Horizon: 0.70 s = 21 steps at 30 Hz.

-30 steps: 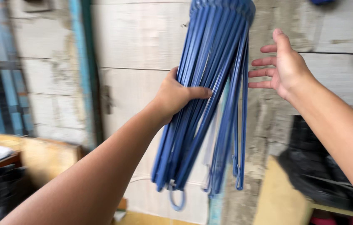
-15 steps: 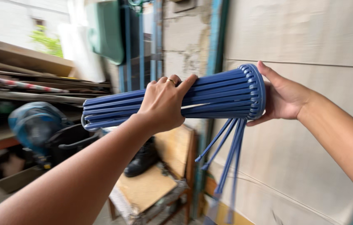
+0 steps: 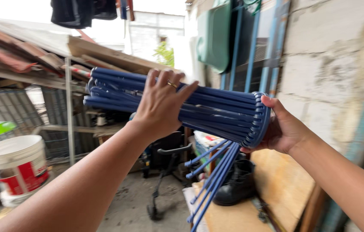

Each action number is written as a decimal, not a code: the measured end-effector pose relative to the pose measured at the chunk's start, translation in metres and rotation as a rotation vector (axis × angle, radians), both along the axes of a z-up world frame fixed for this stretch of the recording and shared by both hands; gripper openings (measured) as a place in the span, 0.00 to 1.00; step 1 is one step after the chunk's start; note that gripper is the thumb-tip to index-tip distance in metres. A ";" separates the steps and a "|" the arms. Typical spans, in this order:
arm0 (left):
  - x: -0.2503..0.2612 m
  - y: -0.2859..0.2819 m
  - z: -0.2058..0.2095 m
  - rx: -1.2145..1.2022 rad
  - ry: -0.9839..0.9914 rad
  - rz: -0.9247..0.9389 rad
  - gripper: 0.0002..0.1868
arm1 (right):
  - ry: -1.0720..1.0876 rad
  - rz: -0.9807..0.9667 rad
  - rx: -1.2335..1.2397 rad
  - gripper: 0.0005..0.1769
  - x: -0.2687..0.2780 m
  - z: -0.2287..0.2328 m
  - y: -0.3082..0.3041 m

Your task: The person sets up a collapsible clothes drying rack and hangs several small garments, including a white tank top and a purple tank top, on the rack. The person retrieves the clothes from a yellow bucket and places them on the drying rack arms.

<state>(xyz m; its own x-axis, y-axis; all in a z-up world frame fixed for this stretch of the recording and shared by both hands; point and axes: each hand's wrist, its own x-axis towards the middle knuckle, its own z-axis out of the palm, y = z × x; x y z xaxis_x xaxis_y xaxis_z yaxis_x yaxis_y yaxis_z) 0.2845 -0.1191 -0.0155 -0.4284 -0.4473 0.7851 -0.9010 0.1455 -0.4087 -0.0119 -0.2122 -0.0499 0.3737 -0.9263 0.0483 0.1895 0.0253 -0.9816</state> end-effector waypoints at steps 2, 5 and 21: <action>0.026 0.000 -0.003 -0.041 0.110 0.105 0.50 | -0.073 0.051 0.012 0.63 0.035 -0.006 -0.014; 0.071 0.003 -0.003 -0.103 0.321 0.328 0.51 | -0.182 0.059 0.073 0.55 0.091 -0.011 -0.024; 0.331 0.005 -0.003 0.327 1.741 -0.083 0.18 | -0.663 0.477 0.621 0.49 0.379 -0.072 -0.045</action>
<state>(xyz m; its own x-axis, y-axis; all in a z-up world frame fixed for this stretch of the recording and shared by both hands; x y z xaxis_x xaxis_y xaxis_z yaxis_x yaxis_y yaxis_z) 0.6157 -0.1139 -0.0180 0.6978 -0.6863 0.2049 -0.2064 0.0812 0.9751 0.3672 -0.2568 -0.1224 0.7824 -0.6200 -0.0586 0.5260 0.7082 -0.4710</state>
